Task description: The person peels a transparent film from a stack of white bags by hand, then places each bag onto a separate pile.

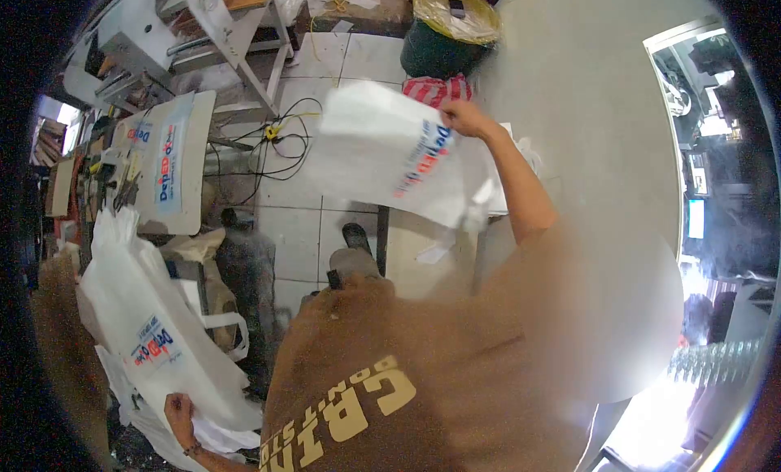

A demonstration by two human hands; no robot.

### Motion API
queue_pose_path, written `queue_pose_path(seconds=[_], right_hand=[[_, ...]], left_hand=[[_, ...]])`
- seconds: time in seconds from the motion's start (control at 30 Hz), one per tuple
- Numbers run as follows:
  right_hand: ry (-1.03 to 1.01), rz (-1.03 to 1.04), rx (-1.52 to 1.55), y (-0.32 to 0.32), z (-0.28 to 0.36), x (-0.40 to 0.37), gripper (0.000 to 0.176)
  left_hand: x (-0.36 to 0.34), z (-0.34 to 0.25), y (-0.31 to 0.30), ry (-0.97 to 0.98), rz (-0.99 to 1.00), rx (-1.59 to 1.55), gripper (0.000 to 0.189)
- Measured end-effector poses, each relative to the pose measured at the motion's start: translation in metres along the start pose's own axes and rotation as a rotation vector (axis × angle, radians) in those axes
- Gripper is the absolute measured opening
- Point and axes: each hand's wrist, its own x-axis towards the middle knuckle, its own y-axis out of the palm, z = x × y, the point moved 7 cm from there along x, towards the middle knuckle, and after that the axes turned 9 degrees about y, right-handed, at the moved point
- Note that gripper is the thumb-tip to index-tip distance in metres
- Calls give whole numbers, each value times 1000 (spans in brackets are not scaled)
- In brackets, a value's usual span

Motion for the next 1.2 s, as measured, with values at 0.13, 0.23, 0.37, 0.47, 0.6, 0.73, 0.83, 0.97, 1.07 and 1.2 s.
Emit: queue_pose_path(seconds=[0.13,0.23,0.37,0.47,0.6,0.73,0.83,0.97,1.07,1.2], right_hand=[[158,12,-170,34,-126,-4,6],[370,-98,-250,60,-198,-1,6],[420,-202,-395,80,-246,7,6],[332,-419,-574,82,-237,11,17],[671,-444,-274,119,-219,-3,50],[831,-151,-55,255,-209,-9,85],[587,-621,-158,241,-125,-13,70],[236,-357,551,265,46,39,32],[-62,194,689,257,259,20,35],[-288,731,859,263,470,-69,45]], left_hand=[[9,28,-11,-119,-61,34,20],[8,34,-19,-203,-53,13,13],[-7,16,-16,-329,-111,183,13],[-13,-22,1,-344,-134,186,9],[-10,1,-8,-261,-86,295,23],[3,-66,43,-54,-391,450,47],[15,-67,70,-126,-427,409,54],[26,-44,76,-244,-356,750,68],[35,-98,86,-284,-456,590,75],[31,-133,36,-298,-261,397,68]])
